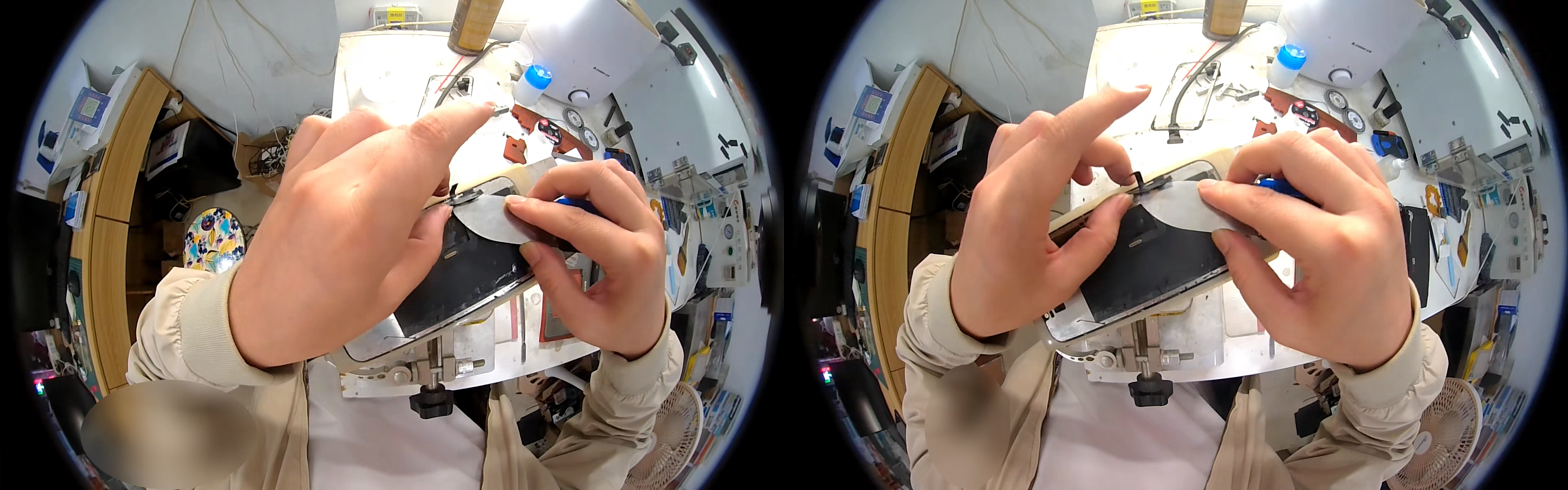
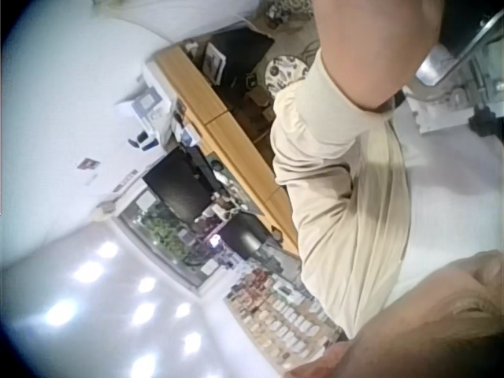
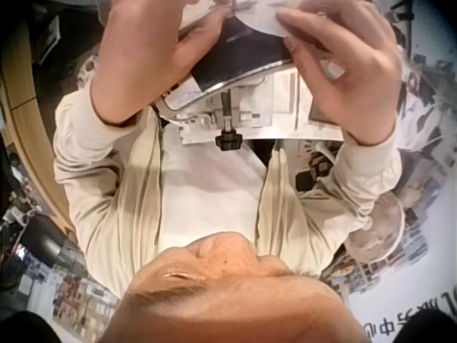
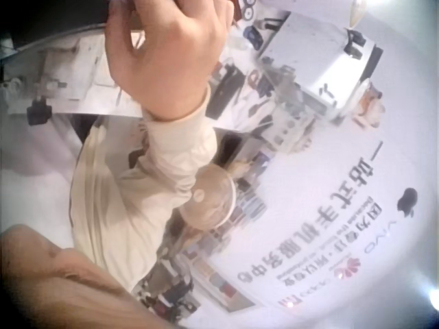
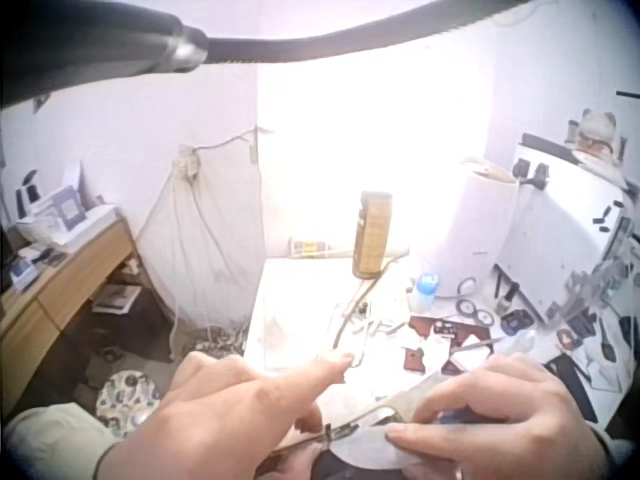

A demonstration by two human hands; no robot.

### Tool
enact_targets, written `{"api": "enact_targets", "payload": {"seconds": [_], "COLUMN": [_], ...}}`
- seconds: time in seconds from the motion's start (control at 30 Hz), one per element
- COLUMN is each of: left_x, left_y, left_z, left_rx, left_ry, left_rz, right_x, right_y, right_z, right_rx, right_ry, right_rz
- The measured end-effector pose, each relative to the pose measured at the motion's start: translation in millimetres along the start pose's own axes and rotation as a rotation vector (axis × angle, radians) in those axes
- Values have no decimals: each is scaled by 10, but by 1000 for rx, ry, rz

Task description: The person applies a liquid solution to the edges of a smartphone screen using a small bottle and a metal spatula. They then use tweezers to remove a thin film from the screen surface. Finally, they put on a protective glove and use a small brush to clean the internal components of the device.

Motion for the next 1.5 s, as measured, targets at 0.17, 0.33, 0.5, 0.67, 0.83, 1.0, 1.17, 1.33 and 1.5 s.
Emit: {"api": "enact_targets", "payload": {"seconds": [0.17,0.33,0.5,0.67,0.83,1.0,1.17,1.33,1.5], "left_x": [11,6,-5,-14,-8,-34,-62,-23,-77], "left_y": [-12,-8,6,-6,-13,24,26,122,237], "left_z": [7,-8,-17,-27,-45,-83,-107,-125,-127], "left_rx": [-17,-26,-30,-23,-52,-77,-107,-151,-16], "left_ry": [7,11,2,-4,-4,-19,-42,-43,8], "left_rz": [-16,-17,-12,-17,-5,-4,7,-25,-68], "right_x": [-4,0,3,39,150,439,1045,1703,1992], "right_y": [-8,-9,1,27,119,343,275,-183,-615], "right_z": [-1,-17,-22,-26,-29,-63,-360,-609,-526], "right_rx": [-8,-13,-17,-40,-51,-75,-73,142,270], "right_ry": [12,9,14,3,-16,-126,-331,-548,-634], "right_rz": [0,-9,-15,-19,-30,-115,-380,-415,-373]}}
Point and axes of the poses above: each hand's wrist, its own x-axis away from the middle knuckle, its own y-axis out of the back of the hand, z = x × y, the point moved 7 cm from there along -x, towards the middle knuckle, and after that the axes turned 12 degrees about -x, right-handed, at the moved point
